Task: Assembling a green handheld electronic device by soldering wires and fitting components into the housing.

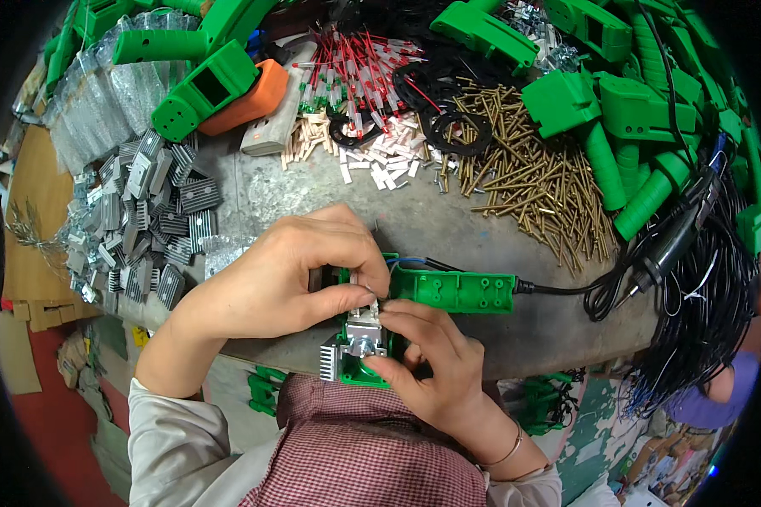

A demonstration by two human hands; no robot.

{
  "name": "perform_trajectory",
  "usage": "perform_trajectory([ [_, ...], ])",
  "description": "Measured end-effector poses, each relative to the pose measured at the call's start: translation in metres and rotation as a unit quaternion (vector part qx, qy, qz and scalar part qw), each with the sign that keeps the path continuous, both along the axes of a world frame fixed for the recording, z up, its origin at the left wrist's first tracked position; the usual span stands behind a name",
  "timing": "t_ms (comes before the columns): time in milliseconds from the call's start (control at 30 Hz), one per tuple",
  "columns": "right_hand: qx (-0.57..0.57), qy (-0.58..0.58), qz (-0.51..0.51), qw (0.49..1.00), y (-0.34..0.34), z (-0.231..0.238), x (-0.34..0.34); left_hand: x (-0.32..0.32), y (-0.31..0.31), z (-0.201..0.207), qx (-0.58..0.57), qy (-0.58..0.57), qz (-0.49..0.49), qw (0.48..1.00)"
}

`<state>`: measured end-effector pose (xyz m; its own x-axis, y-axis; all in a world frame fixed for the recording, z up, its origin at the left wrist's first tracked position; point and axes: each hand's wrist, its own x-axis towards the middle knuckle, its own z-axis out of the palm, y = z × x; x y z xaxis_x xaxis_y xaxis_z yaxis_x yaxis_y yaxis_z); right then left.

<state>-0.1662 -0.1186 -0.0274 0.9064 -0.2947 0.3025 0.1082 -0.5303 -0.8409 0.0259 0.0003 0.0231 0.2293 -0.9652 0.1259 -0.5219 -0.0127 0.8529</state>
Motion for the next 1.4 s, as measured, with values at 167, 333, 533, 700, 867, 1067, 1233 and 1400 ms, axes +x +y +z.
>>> perform_trajectory([
  [167,0.008,-0.017,0.006,1.0,-0.001,-0.002,0.001,0.001,-0.003,0.002,0.029,0.0,-0.021,0.999],
  [333,0.065,-0.017,-0.001,0.998,0.001,-0.005,-0.002,0.012,-0.009,0.011,0.065,-0.013,-0.087,0.994],
  [533,0.055,-0.024,0.008,0.998,0.001,-0.004,0.001,0.012,-0.012,0.014,0.081,-0.013,-0.091,0.992],
  [700,0.044,-0.016,0.016,0.999,-0.003,0.002,0.003,0.015,-0.009,0.018,0.09,0.009,-0.067,0.994],
  [867,0.064,-0.012,0.009,0.998,-0.001,0.003,0.001,0.04,-0.002,0.0,0.109,0.166,-0.074,0.977],
  [1067,0.069,-0.03,0.012,0.997,-0.003,-0.001,0.001,0.036,-0.013,0.007,0.105,0.123,-0.144,0.976],
  [1233,0.049,-0.017,0.021,0.998,-0.005,0.0,0.001,0.029,-0.015,0.015,0.123,0.056,-0.137,0.981],
  [1400,0.033,-0.023,0.024,0.999,-0.004,-0.001,0.0,0.023,-0.012,0.015,0.161,0.038,-0.116,0.979],
])
